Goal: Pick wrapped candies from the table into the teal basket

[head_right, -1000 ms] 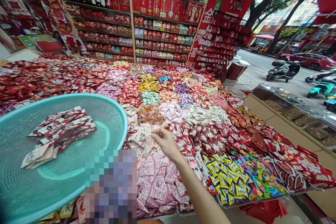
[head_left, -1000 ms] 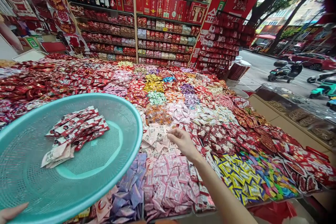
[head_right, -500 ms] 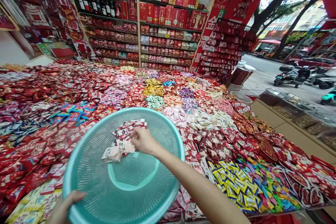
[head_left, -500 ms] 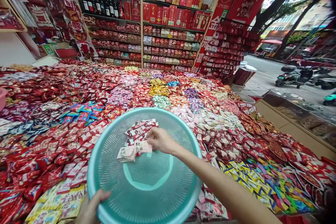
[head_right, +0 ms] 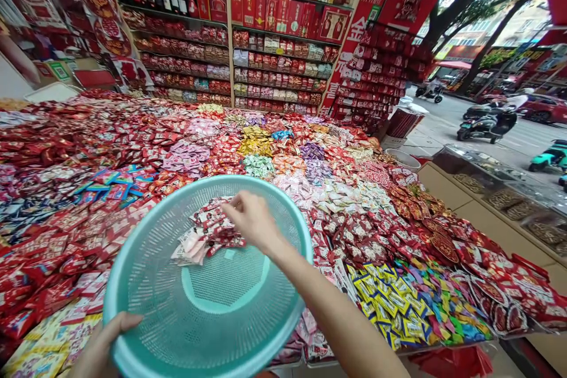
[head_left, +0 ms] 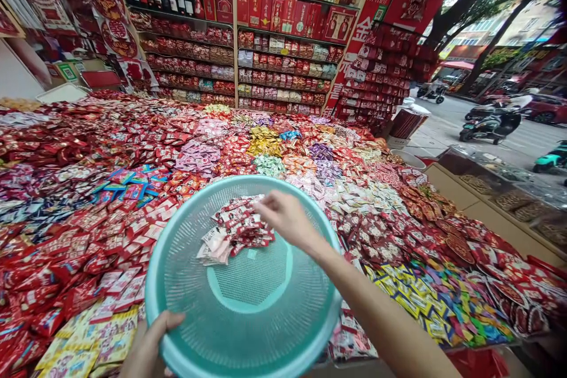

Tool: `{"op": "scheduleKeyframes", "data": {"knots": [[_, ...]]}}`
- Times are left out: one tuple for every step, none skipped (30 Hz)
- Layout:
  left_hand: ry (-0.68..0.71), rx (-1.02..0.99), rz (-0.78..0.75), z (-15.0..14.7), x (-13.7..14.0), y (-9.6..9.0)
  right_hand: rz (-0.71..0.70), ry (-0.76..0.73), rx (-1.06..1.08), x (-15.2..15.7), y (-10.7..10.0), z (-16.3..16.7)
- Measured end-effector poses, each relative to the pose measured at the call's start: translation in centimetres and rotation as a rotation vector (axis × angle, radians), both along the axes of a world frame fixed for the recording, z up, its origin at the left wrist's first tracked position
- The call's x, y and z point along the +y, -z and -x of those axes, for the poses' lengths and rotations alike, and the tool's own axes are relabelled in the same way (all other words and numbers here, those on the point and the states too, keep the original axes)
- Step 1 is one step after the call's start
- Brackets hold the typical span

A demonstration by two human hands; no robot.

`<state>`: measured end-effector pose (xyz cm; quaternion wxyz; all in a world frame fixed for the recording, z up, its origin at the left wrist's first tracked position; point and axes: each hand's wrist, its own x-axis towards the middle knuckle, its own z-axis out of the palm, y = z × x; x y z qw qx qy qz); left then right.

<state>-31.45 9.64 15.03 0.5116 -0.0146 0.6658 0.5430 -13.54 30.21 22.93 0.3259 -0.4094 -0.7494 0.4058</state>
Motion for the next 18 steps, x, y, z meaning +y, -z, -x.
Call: {"op": "scheduleKeyframes", "data": {"knots": [[-0.001, -0.003, 0.006, 0.5, 0.1, -0.1, -0.001, 0.056, 0.108, 0.2, -0.9, -1.1], [-0.007, -0.008, 0.002, 1.1, 0.2, -0.2, -0.007, 0.131, 0.205, 0.5, -1.3, -2.2], [-0.032, -0.001, -0.008, 1.6, 0.4, -0.5, -0.021, 0.217, 0.275, 0.8, -1.2, -3.2], [-0.067, 0.011, -0.027, 2.1, 0.6, -0.8, -0.038, 0.310, 0.315, 1.1, -0.5, -4.1], [-0.105, 0.023, -0.040, 2.6, 0.9, -1.1, -0.057, 0.401, 0.322, 1.4, 0.7, -4.8], [-0.153, 0.048, -0.043, 3.1, 1.1, -1.5, -0.068, 0.471, 0.300, 1.6, 2.5, -5.2], [-0.191, 0.078, -0.045, 3.6, 1.3, -1.9, -0.069, 0.518, 0.247, 1.7, 4.5, -5.5], [-0.219, 0.113, -0.056, 4.0, 1.5, -2.2, -0.063, 0.523, 0.174, 1.6, 6.7, -5.6], [-0.241, 0.151, -0.075, 4.5, 1.6, -2.5, -0.030, 0.458, 0.084, 1.4, 9.0, -5.6], [-0.255, 0.190, -0.100, 5.0, 1.7, -2.6, 0.016, 0.357, -0.023, 1.0, 11.1, -5.3], [-0.269, 0.228, -0.126, 5.5, 1.7, -2.5, 0.074, 0.260, -0.120, 0.5, 12.9, -5.0], [-0.283, 0.260, -0.153, 6.1, 1.6, -2.4, 0.118, 0.173, -0.198, -0.1, 14.4, -4.6], [-0.293, 0.281, -0.174, 6.6, 1.5, -2.1, 0.141, 0.093, -0.268, -0.7, 15.6, -4.1], [-0.300, 0.294, -0.193, 7.1, 1.4, -1.8, 0.147, 0.027, -0.333, -1.3, 16.5, -3.6], [-0.304, 0.301, -0.212, 7.6, 1.4, -1.5, 0.141, -0.029, -0.399, -1.9, 17.1, -3.0], [-0.310, 0.310, -0.228, 8.0, 1.3, -1.3, 0.132, -0.077, -0.474, -2.4, 17.5, -2.5], [-0.313, 0.314, -0.242, 8.2, 1.4, -1.2, 0.131, -0.114, -0.556, -2.8, 17.8, -2.0], [-0.320, 0.325, -0.254, 8.4, 1.4, -1.3, 0.139, -0.139, -0.637, -3.2, 17.9, -1.6]]}}
